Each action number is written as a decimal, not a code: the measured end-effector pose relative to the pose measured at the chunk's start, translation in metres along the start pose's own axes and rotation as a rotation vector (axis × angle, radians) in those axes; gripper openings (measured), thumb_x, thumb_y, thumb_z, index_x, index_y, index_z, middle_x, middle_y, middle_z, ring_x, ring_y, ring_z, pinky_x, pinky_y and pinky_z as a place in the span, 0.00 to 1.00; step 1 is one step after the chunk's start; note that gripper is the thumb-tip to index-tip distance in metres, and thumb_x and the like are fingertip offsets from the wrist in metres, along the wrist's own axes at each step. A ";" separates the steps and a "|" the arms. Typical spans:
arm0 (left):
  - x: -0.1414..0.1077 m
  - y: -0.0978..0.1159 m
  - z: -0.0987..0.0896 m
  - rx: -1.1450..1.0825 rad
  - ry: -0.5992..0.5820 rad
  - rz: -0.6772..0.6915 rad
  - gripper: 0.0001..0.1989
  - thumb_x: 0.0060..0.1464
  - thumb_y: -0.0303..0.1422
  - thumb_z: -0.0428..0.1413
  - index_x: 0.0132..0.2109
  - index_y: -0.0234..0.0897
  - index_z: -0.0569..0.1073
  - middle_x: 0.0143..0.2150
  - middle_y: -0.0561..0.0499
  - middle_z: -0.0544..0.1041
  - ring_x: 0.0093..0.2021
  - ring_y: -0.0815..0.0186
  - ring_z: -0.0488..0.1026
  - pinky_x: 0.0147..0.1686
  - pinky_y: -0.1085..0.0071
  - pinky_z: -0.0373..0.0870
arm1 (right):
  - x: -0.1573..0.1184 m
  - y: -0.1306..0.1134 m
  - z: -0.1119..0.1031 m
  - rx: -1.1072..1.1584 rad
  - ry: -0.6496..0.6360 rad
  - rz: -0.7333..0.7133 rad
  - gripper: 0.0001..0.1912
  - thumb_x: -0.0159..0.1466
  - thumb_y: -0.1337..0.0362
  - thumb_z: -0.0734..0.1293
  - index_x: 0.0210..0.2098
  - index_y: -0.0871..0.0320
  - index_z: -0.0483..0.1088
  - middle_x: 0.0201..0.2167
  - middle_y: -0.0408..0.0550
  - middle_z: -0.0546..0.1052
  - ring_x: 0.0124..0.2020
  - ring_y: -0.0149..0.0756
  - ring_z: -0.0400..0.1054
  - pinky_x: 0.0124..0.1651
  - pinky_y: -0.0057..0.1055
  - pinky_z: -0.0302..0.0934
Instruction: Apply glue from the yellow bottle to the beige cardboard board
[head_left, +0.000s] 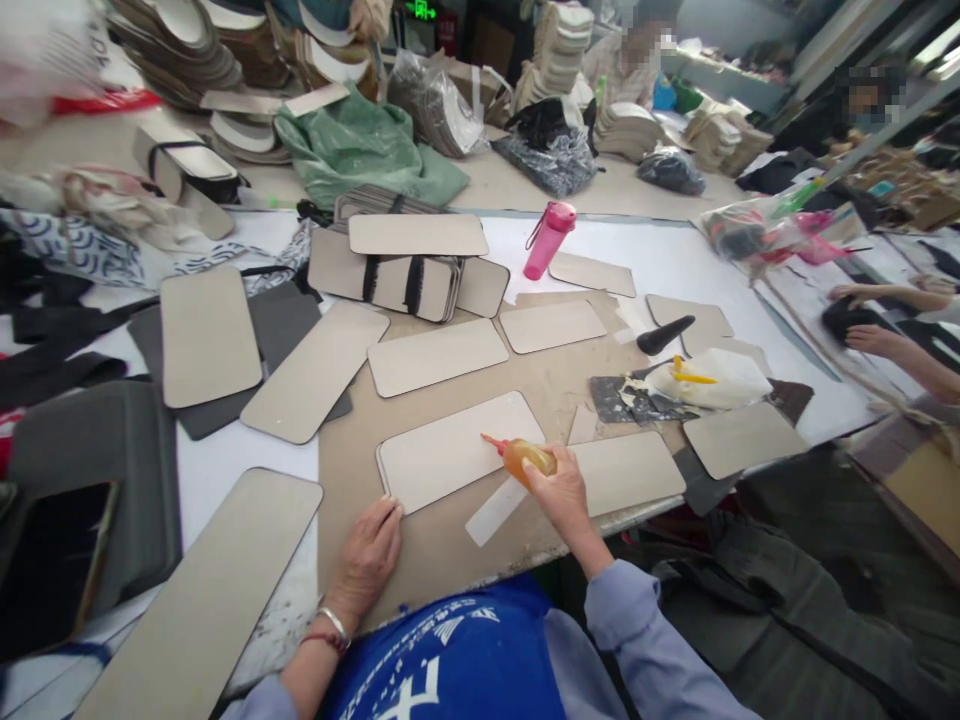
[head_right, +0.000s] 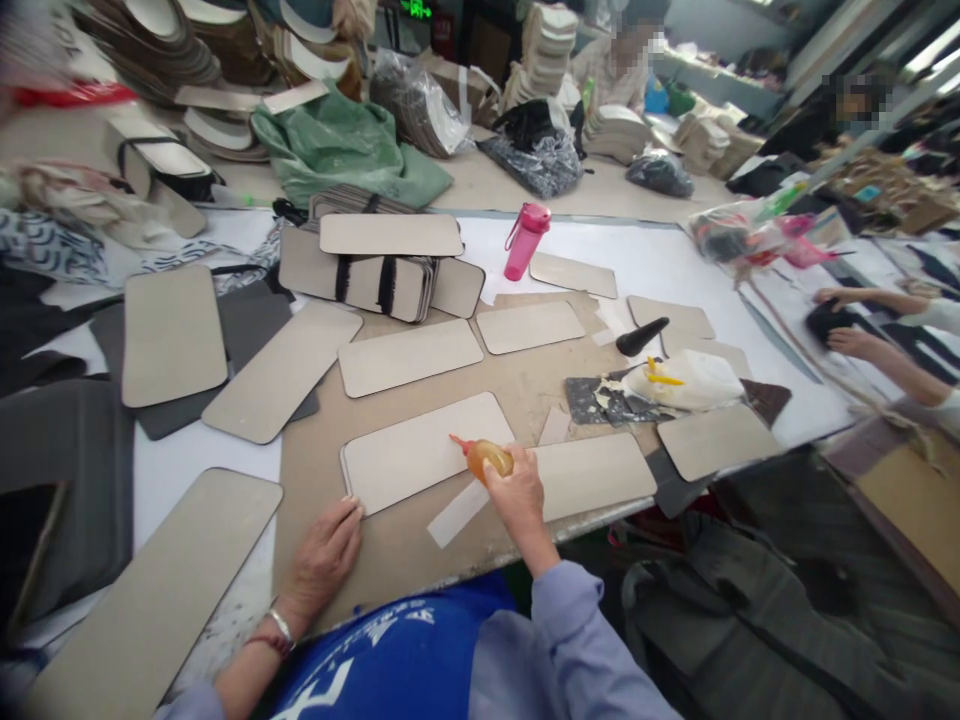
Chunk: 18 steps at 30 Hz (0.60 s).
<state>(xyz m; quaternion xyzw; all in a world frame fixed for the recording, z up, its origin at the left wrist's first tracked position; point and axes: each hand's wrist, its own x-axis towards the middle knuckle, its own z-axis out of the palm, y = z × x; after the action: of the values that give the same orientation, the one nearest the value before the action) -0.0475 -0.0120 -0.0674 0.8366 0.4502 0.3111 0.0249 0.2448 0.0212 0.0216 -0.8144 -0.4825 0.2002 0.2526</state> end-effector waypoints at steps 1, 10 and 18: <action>0.001 0.001 -0.001 -0.002 -0.006 -0.007 0.17 0.54 0.21 0.50 0.51 0.34 0.67 0.47 0.41 0.73 0.50 0.58 0.70 0.49 0.60 0.71 | -0.006 -0.004 0.005 0.025 -0.017 -0.013 0.11 0.53 0.58 0.64 0.34 0.55 0.65 0.34 0.44 0.67 0.35 0.36 0.64 0.40 0.32 0.59; -0.002 0.001 -0.002 -0.022 -0.018 -0.045 0.17 0.54 0.22 0.50 0.52 0.33 0.68 0.47 0.41 0.73 0.52 0.58 0.69 0.51 0.59 0.70 | -0.050 -0.048 0.037 0.210 -0.225 0.024 0.10 0.52 0.60 0.63 0.33 0.55 0.64 0.32 0.44 0.67 0.35 0.35 0.63 0.43 0.34 0.59; -0.007 -0.006 0.005 -0.080 0.064 -0.015 0.19 0.57 0.25 0.49 0.56 0.34 0.64 0.48 0.40 0.73 0.48 0.58 0.72 0.46 0.60 0.73 | -0.074 -0.069 0.043 1.070 -0.645 0.649 0.24 0.46 0.53 0.70 0.39 0.54 0.60 0.28 0.39 0.70 0.24 0.31 0.65 0.22 0.25 0.56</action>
<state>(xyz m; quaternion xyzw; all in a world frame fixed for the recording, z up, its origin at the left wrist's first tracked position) -0.0516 -0.0129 -0.0770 0.8211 0.4445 0.3550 0.0463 0.1395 -0.0071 0.0351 -0.5814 -0.1014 0.7066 0.3904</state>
